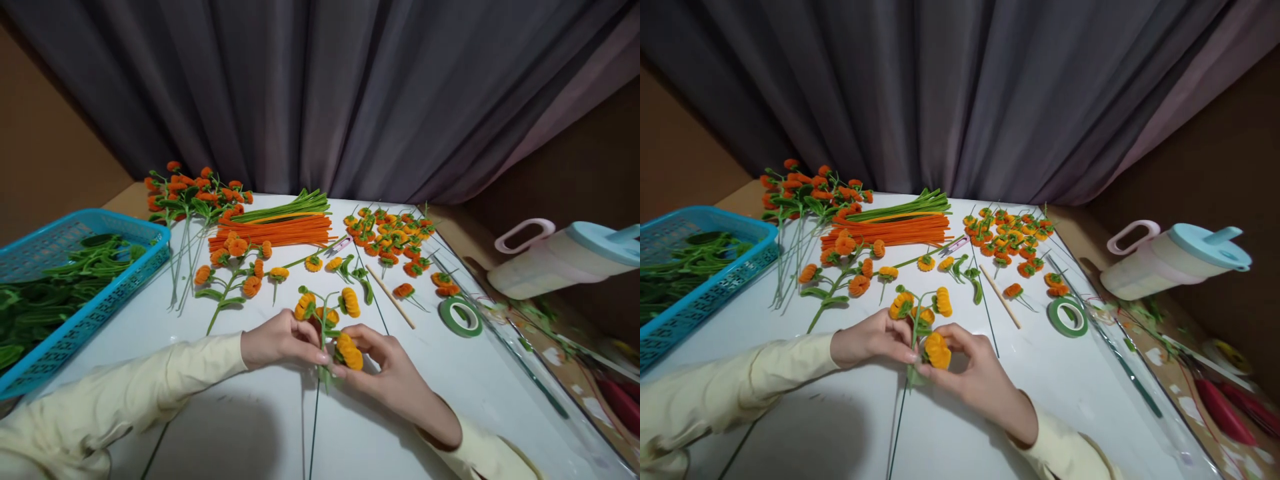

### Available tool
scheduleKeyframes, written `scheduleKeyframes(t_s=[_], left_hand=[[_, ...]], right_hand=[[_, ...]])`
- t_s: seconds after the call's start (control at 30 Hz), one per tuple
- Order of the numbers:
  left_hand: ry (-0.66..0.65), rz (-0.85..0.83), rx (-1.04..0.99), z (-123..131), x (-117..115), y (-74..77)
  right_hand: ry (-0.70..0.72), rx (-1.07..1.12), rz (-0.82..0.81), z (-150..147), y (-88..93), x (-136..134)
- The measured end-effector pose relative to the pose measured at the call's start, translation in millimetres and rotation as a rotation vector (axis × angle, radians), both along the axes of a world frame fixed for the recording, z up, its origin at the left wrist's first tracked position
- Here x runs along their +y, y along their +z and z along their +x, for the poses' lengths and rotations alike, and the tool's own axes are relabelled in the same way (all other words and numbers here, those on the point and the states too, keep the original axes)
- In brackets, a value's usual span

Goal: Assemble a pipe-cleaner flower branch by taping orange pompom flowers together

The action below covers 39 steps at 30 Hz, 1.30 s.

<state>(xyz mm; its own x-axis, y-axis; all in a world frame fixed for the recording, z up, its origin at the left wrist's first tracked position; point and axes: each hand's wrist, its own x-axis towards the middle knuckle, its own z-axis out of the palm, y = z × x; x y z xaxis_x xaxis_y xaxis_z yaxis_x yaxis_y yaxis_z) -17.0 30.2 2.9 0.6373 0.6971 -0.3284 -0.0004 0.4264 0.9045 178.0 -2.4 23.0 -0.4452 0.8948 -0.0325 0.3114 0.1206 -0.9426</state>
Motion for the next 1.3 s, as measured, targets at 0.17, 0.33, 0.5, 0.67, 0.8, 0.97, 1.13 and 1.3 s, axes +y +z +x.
scheduleKeyframes(t_s=[0.17,0.33,0.5,0.67,0.8,0.97,1.13,1.3], left_hand=[[-0.042,-0.018,-0.005,0.3,0.8,-0.8],[-0.065,0.012,0.008,0.9,0.3,0.3],[-0.028,0.049,0.082,1.6,-0.2,2.8],[-0.037,0.078,0.040,2.7,1.0,1.8],[-0.020,0.072,0.053,1.9,2.1,-0.9],[-0.029,0.048,0.070,-0.5,2.8,-4.0],[-0.029,0.050,0.083,-0.5,3.7,-2.5],[-0.028,0.057,0.113,0.7,3.1,0.9]], right_hand=[[0.044,-0.124,0.149,5.9,4.3,-1.7],[-0.029,-0.201,0.616,11.9,2.0,-2.9],[-0.036,-0.288,0.961,18.8,-2.6,-5.2],[-0.146,-0.258,0.943,28.3,-2.3,-10.6],[-0.263,-0.168,0.722,33.5,-2.0,-31.5],[-0.173,-0.386,0.844,46.0,-19.8,-74.7],[-0.283,-0.531,0.975,69.3,-46.1,-99.2],[-0.237,-0.605,0.906,82.2,-61.3,-127.0]])
